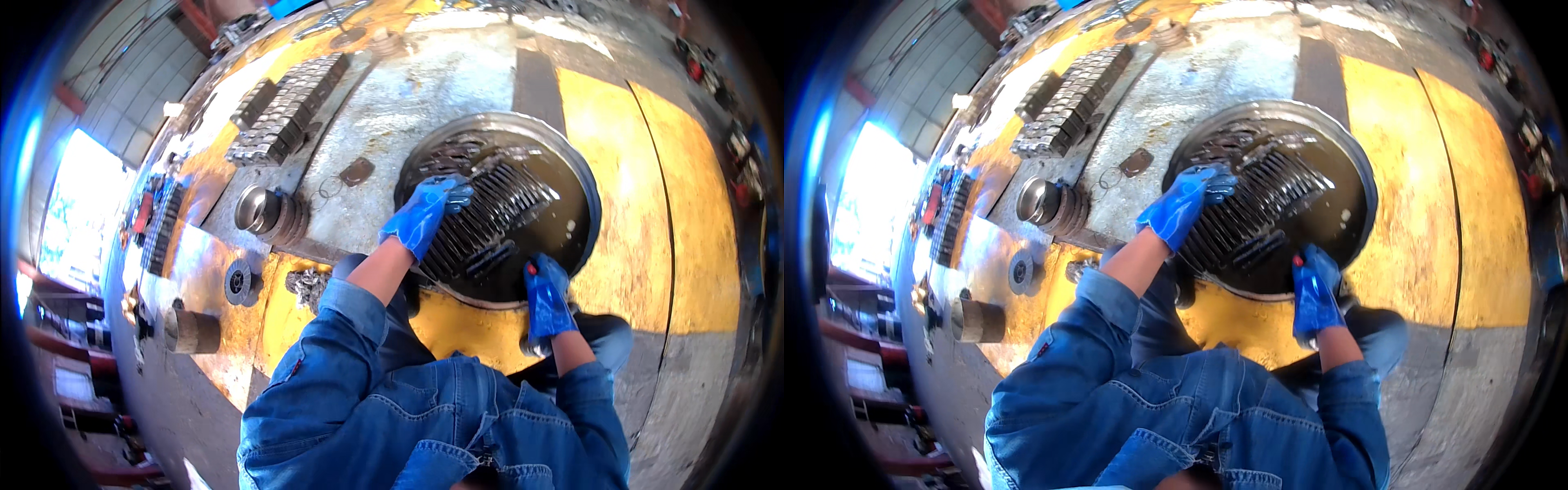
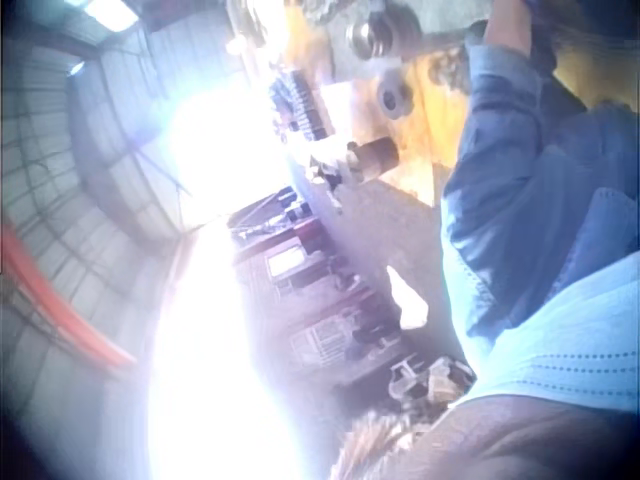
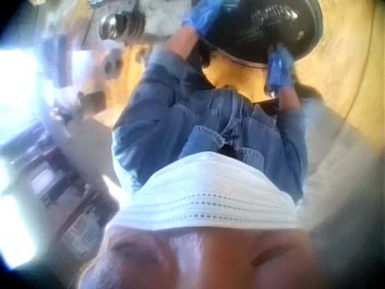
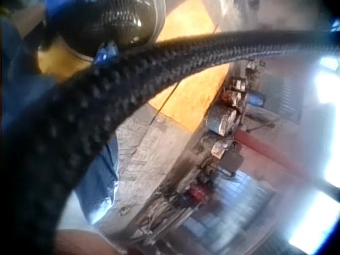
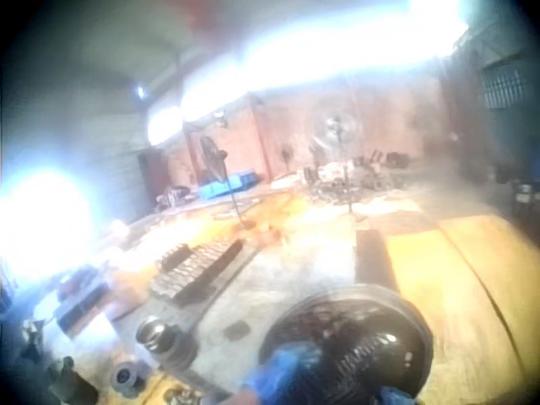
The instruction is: The person, wearing protective blue gloves, cleans metal industrial parts in a large container of dark fluid using a brush. They pick up individual parts from the fluid, scrub them with the brush, and place them back into the container or onto the surrounding work surface.
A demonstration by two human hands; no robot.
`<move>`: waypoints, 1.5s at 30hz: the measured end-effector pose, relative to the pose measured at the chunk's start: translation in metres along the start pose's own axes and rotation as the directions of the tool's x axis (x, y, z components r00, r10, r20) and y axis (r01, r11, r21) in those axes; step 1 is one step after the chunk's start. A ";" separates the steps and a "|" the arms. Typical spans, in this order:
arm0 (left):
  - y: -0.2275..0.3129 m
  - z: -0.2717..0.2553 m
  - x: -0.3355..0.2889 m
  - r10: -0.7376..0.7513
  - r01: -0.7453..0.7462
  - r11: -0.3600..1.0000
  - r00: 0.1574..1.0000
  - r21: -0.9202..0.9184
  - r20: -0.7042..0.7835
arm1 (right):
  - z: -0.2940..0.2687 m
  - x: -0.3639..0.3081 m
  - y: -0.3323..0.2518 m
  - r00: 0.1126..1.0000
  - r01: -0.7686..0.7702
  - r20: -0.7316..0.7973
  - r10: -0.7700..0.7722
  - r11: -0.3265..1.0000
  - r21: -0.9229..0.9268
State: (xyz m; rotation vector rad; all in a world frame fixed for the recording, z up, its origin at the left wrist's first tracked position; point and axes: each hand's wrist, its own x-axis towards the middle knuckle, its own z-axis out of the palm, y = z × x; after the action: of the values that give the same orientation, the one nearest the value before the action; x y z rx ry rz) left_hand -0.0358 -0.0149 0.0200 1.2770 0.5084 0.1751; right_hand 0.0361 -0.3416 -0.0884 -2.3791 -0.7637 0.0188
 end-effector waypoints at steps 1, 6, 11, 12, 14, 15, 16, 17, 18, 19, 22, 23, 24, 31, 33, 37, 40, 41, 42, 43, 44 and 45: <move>-0.004 0.007 -0.003 0.006 -0.007 1.000 0.999 0.022 0.036 | 0.004 0.004 0.002 0.999 0.052 -0.018 -0.051 0.998 0.029; -0.018 0.024 -0.020 0.034 -0.060 0.963 0.994 0.263 0.100 | -0.015 0.021 0.006 0.985 -0.096 0.133 0.111 0.988 -0.119; -0.043 0.020 0.000 -0.110 0.063 0.939 0.987 0.338 0.121 | -0.072 0.070 0.008 0.911 -0.311 0.277 0.307 0.950 -0.029; -0.048 0.022 0.004 -0.118 0.060 0.921 0.985 0.384 0.129 | -0.079 0.076 0.014 0.913 -0.329 0.266 0.310 0.944 0.026; -0.054 0.038 0.011 -0.265 0.145 0.786 0.957 0.601 0.116 | -0.073 0.081 0.036 0.916 -0.353 0.246 0.318 0.929 0.114; -0.058 0.047 0.013 -0.336 0.175 0.699 0.936 0.694 0.102 | -0.071 0.081 0.052 0.894 -0.377 0.307 0.326 0.918 0.125; -0.061 0.055 0.012 -0.340 0.169 0.693 0.934 0.701 0.111 | -0.073 0.083 0.050 0.883 -0.408 0.295 0.364 0.907 0.103; -0.065 0.059 0.015 -0.293 0.099 0.647 0.948 0.756 0.126 | -0.072 0.085 0.044 0.873 -0.436 0.282 0.398 0.896 0.084; -0.067 0.062 0.019 -0.248 0.029 0.594 0.957 0.804 0.148 | -0.070 0.090 0.042 0.868 -0.435 0.305 0.391 0.896 0.089; -0.067 0.069 0.024 -0.200 -0.048 0.535 0.963 0.843 0.182 | -0.072 0.097 0.042 0.865 -0.434 0.320 0.386 0.896 0.092; -0.064 0.093 0.043 0.047 -0.315 0.306 0.948 0.898 0.316 | -0.079 0.108 0.036 0.852 -0.464 0.273 0.446 0.886 0.002; -0.063 0.104 0.048 0.047 -0.315 0.151 0.949 0.937 0.312 | -0.084 0.111 0.032 0.846 -0.479 0.243 0.475 0.876 -0.046; -0.064 0.117 0.055 0.049 -0.311 -0.008 0.949 0.950 0.311 | -0.092 0.113 0.030 0.817 -0.505 0.294 0.496 0.862 -0.053; -0.087 0.172 0.103 0.099 -0.404 -0.517 0.847 0.755 0.521 | -0.103 0.120 0.032 0.831 -0.523 0.253 0.496 0.851 0.052; -0.108 0.159 0.120 0.155 -0.416 -0.592 0.781 0.690 0.604 | -0.106 0.121 0.029 0.843 -0.510 0.246 0.479 0.856 0.080; -0.119 0.171 0.122 0.045 -0.375 -0.597 0.867 0.709 0.497 | -0.103 0.119 0.041 0.844 -0.517 0.221 0.488 0.850 0.098; -0.123 0.170 0.121 0.085 -0.366 -0.603 0.854 0.709 0.513 | -0.103 0.118 0.040 0.846 -0.520 0.198 0.495 0.848 0.101; -0.122 0.171 0.120 0.100 -0.364 -0.610 0.846 0.703 0.524 | -0.104 0.117 0.039 0.847 -0.520 0.189 0.497 0.848 0.105; -0.122 0.172 0.120 0.094 -0.375 -0.601 0.844 0.706 0.528 | -0.103 0.116 0.039 0.848 -0.518 0.187 0.495 0.849 0.101; -0.122 0.173 0.120 0.086 -0.386 -0.592 0.843 0.707 0.531 | -0.103 0.117 0.039 0.850 -0.516 0.187 0.493 0.851 0.099; -0.121 0.174 0.121 0.078 -0.396 -0.584 0.842 0.709 0.534 | -0.103 0.117 0.039 0.851 -0.513 0.187 0.490 0.853 0.096; -0.122 0.175 0.119 0.104 -0.404 -0.568 0.829 0.717 0.550 | -0.103 0.117 0.039 0.847 -0.518 0.194 0.495 0.850 0.094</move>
State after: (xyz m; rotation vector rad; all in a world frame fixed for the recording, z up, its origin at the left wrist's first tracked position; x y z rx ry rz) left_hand 0.1298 -0.1546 -0.0921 3.4275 -0.2012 0.0051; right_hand 0.1737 -0.3632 -0.0085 -2.3905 -0.1679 0.4807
